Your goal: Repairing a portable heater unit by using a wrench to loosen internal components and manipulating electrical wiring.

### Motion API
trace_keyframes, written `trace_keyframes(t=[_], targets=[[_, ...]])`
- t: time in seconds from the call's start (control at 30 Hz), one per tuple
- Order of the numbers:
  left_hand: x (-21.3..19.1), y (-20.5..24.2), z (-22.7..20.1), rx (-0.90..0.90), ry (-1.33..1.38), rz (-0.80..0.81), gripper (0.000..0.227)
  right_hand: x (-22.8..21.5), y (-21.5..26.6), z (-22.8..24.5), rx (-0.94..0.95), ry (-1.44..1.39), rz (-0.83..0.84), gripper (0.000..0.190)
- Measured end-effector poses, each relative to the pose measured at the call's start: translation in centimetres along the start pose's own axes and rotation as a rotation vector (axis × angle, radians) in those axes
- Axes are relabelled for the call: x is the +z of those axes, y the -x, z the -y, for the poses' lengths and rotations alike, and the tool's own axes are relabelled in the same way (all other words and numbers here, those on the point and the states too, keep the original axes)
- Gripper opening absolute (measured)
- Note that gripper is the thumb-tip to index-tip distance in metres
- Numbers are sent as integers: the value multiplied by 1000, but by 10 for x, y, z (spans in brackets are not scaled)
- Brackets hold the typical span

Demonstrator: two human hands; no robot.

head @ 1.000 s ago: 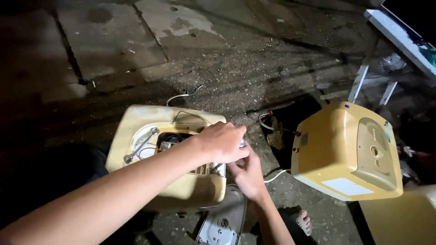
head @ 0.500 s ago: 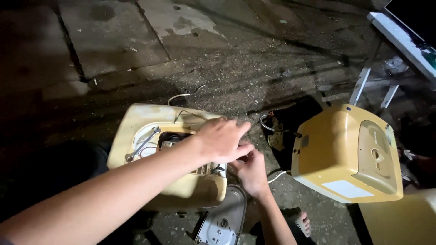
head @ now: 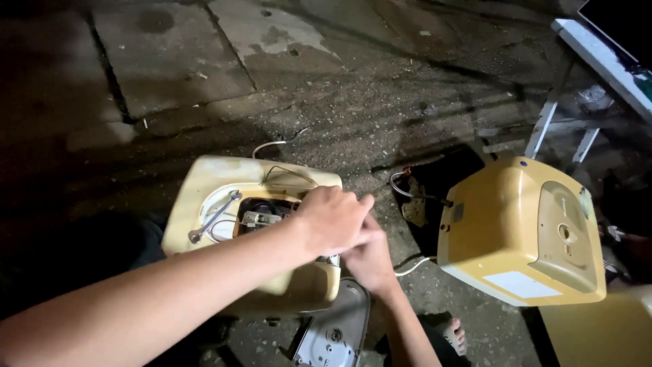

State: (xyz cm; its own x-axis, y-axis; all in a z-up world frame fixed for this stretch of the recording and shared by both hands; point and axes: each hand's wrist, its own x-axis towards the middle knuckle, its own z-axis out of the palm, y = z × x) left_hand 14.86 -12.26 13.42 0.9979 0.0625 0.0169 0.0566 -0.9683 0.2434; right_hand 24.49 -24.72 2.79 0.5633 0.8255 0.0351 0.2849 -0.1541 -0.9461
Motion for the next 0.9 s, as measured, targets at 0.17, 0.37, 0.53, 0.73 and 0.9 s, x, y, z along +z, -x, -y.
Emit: trace_keyframes(t=[0.17,0.37,0.53,0.73,0.9], targets=[[-4,1,8,-20,154,111,36,-5,8,22,122,40,23,28],[-1,0,1,-59,-68,29,33,-6,0,0,43,98,-21,35],[-10,2,6,-1,83,135,41,-2,1,-9,-4,71,-5,37],[9,-10,2,-102,-53,58,36,-7,1,17,263,316,88,40],[-15,-5,6,-113,39,120,41,-4,4,16,614,555,294,44]])
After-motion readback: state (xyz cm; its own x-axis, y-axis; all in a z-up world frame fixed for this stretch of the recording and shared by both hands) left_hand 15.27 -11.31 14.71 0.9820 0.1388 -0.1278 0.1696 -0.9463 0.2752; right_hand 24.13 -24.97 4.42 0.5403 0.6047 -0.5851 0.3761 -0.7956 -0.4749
